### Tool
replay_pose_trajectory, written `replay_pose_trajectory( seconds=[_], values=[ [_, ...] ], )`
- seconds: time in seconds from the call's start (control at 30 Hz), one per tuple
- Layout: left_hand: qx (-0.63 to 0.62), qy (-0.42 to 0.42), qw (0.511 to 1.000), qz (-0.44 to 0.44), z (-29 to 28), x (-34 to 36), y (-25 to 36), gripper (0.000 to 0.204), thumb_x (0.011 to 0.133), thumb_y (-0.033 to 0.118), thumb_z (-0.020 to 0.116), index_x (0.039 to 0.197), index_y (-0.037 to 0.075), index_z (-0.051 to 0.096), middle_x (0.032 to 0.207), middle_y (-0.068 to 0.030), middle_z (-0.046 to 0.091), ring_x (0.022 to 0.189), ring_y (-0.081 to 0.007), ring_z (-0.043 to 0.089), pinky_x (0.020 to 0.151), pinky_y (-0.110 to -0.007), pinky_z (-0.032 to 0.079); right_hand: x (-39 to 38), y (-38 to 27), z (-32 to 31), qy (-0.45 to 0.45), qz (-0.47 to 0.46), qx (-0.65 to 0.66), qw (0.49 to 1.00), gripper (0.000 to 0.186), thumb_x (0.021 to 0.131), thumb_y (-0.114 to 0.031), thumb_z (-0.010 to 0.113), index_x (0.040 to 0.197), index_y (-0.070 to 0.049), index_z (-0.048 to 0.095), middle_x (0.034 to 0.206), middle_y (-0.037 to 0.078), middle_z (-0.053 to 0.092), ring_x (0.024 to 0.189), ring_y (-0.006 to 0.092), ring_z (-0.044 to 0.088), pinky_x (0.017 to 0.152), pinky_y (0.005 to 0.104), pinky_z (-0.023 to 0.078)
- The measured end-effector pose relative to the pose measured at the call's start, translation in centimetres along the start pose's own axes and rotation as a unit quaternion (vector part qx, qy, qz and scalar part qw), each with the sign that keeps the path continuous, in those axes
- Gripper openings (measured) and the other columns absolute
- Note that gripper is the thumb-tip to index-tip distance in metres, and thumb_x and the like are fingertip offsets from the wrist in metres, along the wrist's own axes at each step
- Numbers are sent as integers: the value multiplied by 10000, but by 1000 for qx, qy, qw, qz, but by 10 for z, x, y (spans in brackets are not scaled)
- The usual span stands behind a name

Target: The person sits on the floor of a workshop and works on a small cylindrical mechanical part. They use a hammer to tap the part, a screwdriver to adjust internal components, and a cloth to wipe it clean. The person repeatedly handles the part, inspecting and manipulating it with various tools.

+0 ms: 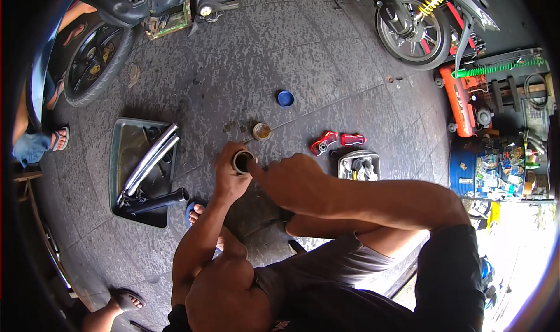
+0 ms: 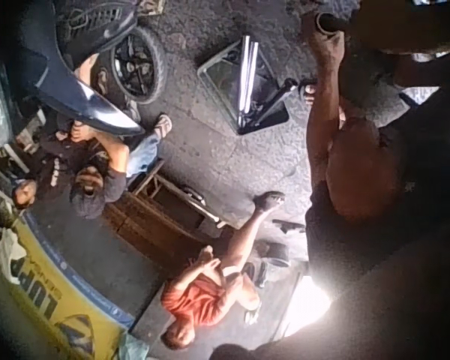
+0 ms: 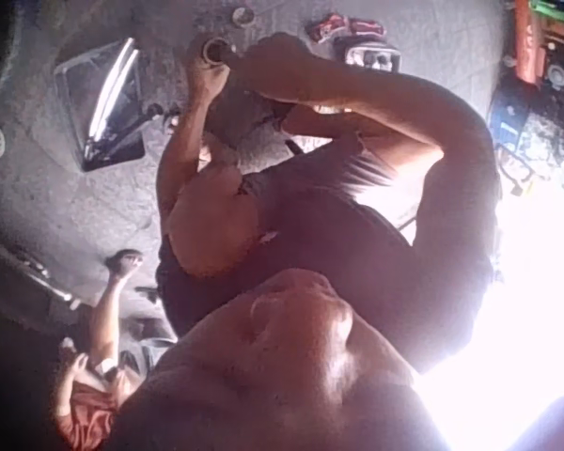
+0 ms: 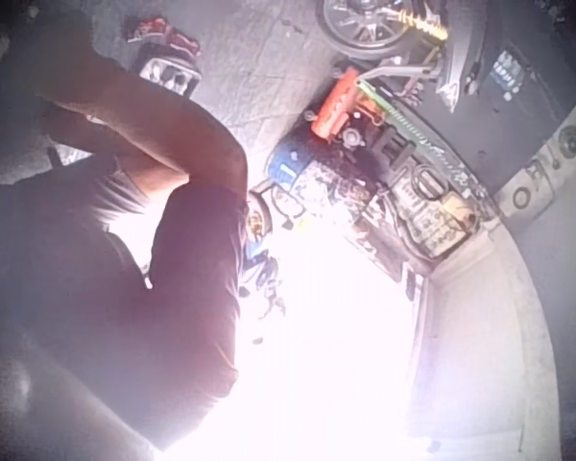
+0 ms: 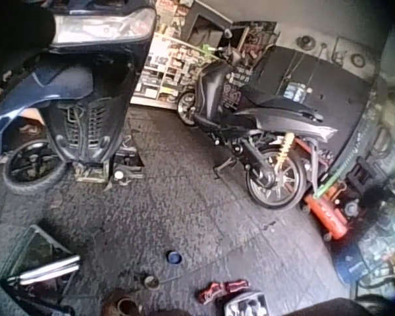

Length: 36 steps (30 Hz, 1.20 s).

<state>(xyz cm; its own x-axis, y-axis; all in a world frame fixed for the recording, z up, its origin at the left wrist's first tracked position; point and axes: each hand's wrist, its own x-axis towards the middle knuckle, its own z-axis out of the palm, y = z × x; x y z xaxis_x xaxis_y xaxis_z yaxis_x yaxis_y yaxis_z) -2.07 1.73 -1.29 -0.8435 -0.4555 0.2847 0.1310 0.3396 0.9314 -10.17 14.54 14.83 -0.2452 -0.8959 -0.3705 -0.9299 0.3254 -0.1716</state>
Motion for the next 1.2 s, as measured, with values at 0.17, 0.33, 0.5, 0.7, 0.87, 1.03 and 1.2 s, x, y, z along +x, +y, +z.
replay_pose_trajectory(
  seconds=[0.17,0.33,0.5,0.7,0.87,1.03,1.2],
  values=[
    [5,7,1000,3,11,5,9,299,713,3,787,917,41,571,844,-93,577,743,-237,592,661,-342,472,10,-6,10,19,65,134,989,326,827,-113,574,1124,17,540,732,201,673,626,339,685,533,439,529],
    [-20,47,996,-69,-4,4,0,244,772,28,775,906,45,571,839,-59,570,743,-160,567,673,-311,469,-7,48,9,26,70,240,968,207,858,-164,584,1036,-70,630,898,166,701,830,354,690,733,451,543],
    [-35,48,995,-75,-11,6,-1,308,750,36,798,947,68,563,863,-36,562,785,-138,562,727,-297,470,-55,188,149,30,426,215,878,384,818,-227,592,1175,-91,624,1121,209,664,1056,338,647,898,437,520],
    [-59,40,993,-91,-31,1,15,433,723,81,834,1047,75,547,932,-36,580,845,-138,575,774,-300,475,-84,213,268,30,483,48,874,552,798,-318,648,1282,-86,520,1271,150,588,1211,325,531,1104,482,297],
    [-77,58,991,-91,-27,-5,0,431,726,30,794,1069,53,534,953,-62,586,879,-154,585,816,-312,473,-64,237,319,-53,467,-31,882,294,817,-256,584,1068,-104,615,1064,152,647,1040,297,604,916,432,440],
    [-46,39,994,-92,-21,-2,7,399,736,-5,745,1061,65,524,961,-42,560,910,-143,553,847,-306,457,-75,218,281,40,462,44,885,371,821,-259,612,1153,-95,603,1196,164,599,1182,306,521,994,460,392],
    [-81,45,988,-127,-20,-4,11,380,728,4,758,1028,71,535,954,-35,561,882,-136,558,823,-303,461,-81,228,285,60,488,72,868,460,778,-333,678,1154,-83,590,1186,164,606,1175,329,530,1012,462,389]
  ],
)
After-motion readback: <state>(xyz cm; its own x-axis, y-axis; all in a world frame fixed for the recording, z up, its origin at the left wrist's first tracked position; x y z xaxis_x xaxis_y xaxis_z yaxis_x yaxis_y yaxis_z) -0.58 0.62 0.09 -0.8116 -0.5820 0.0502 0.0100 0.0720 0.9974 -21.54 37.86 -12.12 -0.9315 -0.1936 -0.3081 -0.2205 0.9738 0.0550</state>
